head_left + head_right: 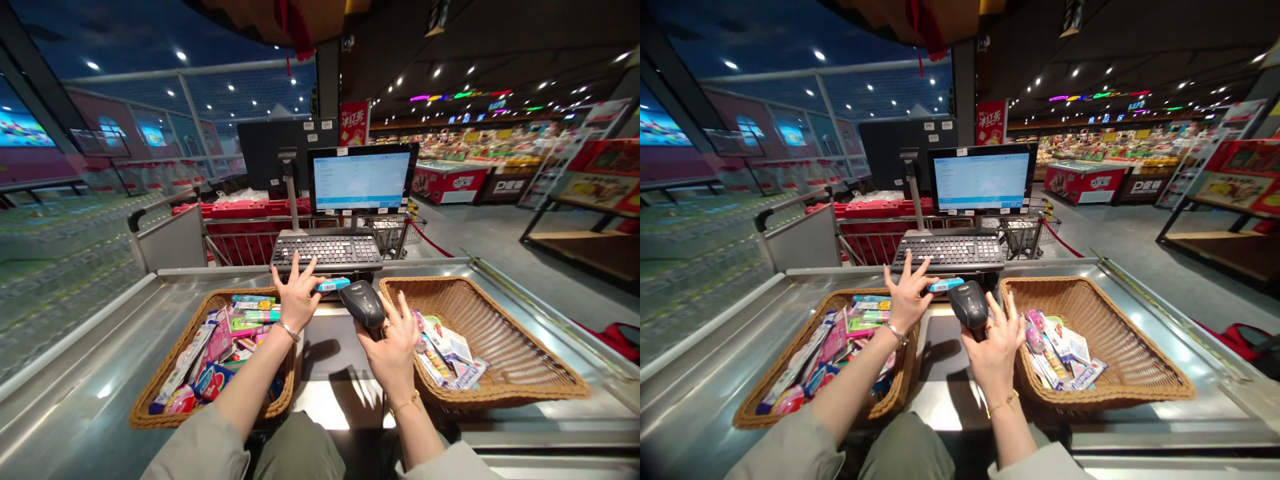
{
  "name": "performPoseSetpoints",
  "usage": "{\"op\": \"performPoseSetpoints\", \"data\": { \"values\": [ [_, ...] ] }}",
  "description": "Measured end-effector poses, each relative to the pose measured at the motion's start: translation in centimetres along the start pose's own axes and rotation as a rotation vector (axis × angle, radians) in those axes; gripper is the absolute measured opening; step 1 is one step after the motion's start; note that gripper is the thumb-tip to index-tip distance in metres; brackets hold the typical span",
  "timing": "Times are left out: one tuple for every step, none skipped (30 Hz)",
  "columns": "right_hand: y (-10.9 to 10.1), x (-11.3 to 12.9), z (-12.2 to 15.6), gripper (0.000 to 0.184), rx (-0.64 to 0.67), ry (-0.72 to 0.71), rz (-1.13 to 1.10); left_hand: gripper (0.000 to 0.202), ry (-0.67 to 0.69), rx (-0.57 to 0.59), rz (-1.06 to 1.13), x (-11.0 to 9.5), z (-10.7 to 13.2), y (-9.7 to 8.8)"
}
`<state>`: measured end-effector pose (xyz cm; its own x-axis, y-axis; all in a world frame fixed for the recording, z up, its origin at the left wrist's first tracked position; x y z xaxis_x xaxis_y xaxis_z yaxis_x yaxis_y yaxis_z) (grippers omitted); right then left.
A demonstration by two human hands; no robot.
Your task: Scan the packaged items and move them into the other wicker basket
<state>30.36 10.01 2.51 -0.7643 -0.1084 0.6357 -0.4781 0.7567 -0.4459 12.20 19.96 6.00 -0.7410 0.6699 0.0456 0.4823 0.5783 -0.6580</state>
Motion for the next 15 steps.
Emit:
{"op": "performPoseSetpoints", "data": {
  "values": [
    [-0.2,-0.2,-0.1,0.033,-0.005,0.011,0.005,0.016,0.006,-0.002,0.005,-0.2,-0.1,0.1],
    [-0.3,-0.4,-0.2,0.036,-0.008,0.022,0.007,0.017,0.012,-0.003,0.01,-0.4,-0.3,0.2],
    [-0.5,-0.5,-0.3,0.039,-0.012,0.031,0.007,0.017,0.02,-0.002,0.016,-0.7,-0.4,0.4],
    [-0.7,-0.7,-0.5,0.039,-0.015,0.041,0.004,0.017,0.026,-0.001,0.022,-0.9,-0.5,0.5],
    [-0.9,-0.9,-0.6,0.039,-0.021,0.052,0.001,0.017,0.031,0.001,0.028,-1.1,-0.7,0.6],
    [-1.1,-1.2,-0.8,0.039,-0.024,0.066,0.0,0.017,0.035,0.001,0.033,-1.3,-0.8,0.7],
    [-1.2,-1.4,-0.9,0.039,-0.028,0.085,0.0,0.017,0.039,0.001,0.037,-1.6,-0.9,0.7],
    [-1.4,-1.7,-1.1,0.04,-0.029,0.105,0.001,0.018,0.043,0.003,0.04,-1.8,-1.1,0.8],
    [-1.6,-1.9,-1.2,0.04,-0.031,0.125,0.0,0.018,0.048,0.006,0.043,-2.0,-1.2,0.9],
    [-1.8,-2.2,-1.4,0.039,-0.034,0.141,-0.003,0.018,0.054,0.011,0.046,-2.3,-1.4,1.0],
    [-2.0,-2.4,-1.6,0.038,-0.042,0.152,-0.009,0.019,0.059,0.016,0.051,-2.5,-1.6,1.1],
    [-2.2,-2.7,-1.8,0.036,-0.055,0.159,-0.016,0.019,0.063,0.02,0.056,-2.7,-1.7,1.3],
    [-2.4,-2.9,-1.9,0.036,-0.069,0.163,-0.023,0.019,0.066,0.021,0.063,-3.0,-1.9,1.4],
    [-2.6,-3.2,-2.1,0.037,-0.08,0.168,-0.028,0.018,0.068,0.021,0.071,-3.2,-2.1,1.5],
    [-2.8,-3.4,-2.2,0.038,-0.089,0.176,-0.031,0.018,0.07,0.023,0.078,-3.5,-2.3,1.6]
  ]
}}
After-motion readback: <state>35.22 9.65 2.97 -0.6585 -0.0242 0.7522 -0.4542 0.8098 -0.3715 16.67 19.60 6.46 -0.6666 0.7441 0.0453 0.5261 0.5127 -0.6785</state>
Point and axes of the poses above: each hand's wrist, its own z-axis away from the middle knuckle, its own y-axis out of the palm, x = y × z, the point moved 1 cm from there along -z, towards the middle knuckle, and after that the axes turned 14 degrees about y, right-handed, at the moved point
